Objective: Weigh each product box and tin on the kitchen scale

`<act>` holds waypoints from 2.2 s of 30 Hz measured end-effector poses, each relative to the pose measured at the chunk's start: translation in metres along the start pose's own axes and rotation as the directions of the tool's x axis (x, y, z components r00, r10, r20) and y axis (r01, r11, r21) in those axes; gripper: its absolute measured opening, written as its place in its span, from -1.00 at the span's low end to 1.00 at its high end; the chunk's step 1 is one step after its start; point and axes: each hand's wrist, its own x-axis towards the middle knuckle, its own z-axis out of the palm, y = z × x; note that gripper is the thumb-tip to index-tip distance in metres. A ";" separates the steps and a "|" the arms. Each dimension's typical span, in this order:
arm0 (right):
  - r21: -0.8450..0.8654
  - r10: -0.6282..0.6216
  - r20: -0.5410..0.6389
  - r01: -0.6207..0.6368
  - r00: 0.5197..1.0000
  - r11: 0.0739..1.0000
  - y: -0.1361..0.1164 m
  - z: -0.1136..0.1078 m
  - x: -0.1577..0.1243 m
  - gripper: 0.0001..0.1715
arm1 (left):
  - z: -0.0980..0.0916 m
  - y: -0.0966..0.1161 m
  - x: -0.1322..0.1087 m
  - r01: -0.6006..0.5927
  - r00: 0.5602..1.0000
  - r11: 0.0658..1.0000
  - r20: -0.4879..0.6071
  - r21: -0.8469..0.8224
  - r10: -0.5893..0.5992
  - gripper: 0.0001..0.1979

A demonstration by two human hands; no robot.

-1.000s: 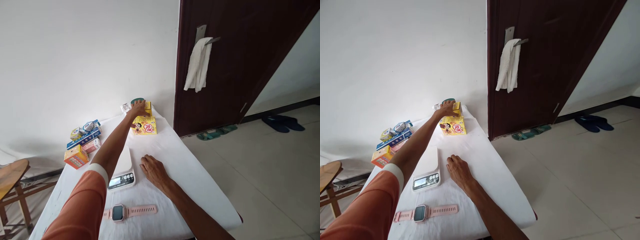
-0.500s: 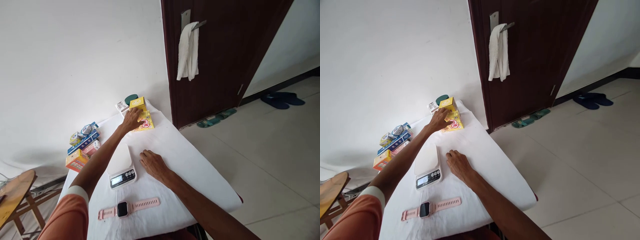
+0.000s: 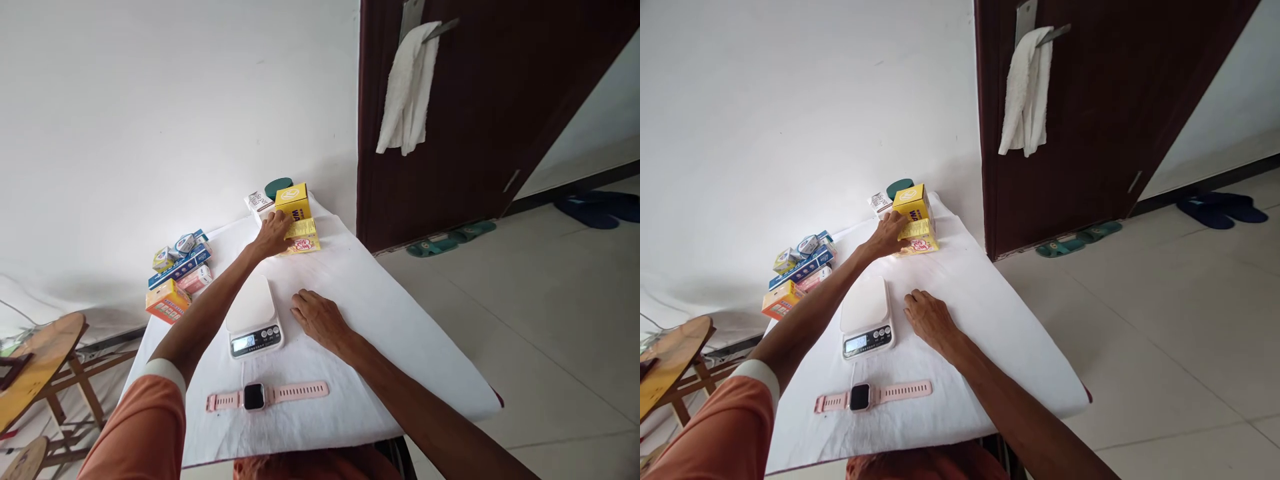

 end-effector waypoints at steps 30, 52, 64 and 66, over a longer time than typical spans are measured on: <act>0.004 -0.107 -0.184 0.110 0.977 0.994 0.013 0.017 -0.005 -0.74 | -0.042 -0.042 -0.242 0.140 0.839 0.855 -0.399 -0.499 -0.371 -0.47; 0.009 -0.212 -0.257 0.222 0.943 0.975 0.017 0.019 -0.008 -0.66 | 0.067 -0.016 -0.307 0.320 0.468 0.625 -0.455 -0.712 -0.758 -0.65; 0.051 -0.170 -0.194 0.183 0.966 0.982 0.015 0.015 -0.007 -0.66 | 0.003 -0.012 -0.281 0.253 0.783 0.848 -0.416 -0.465 -0.462 -0.22; 0.051 -0.168 -0.192 0.181 0.967 0.982 0.015 0.015 -0.008 -0.66 | -0.007 -0.016 -0.271 0.234 0.849 0.889 -0.363 -0.393 -0.384 -0.21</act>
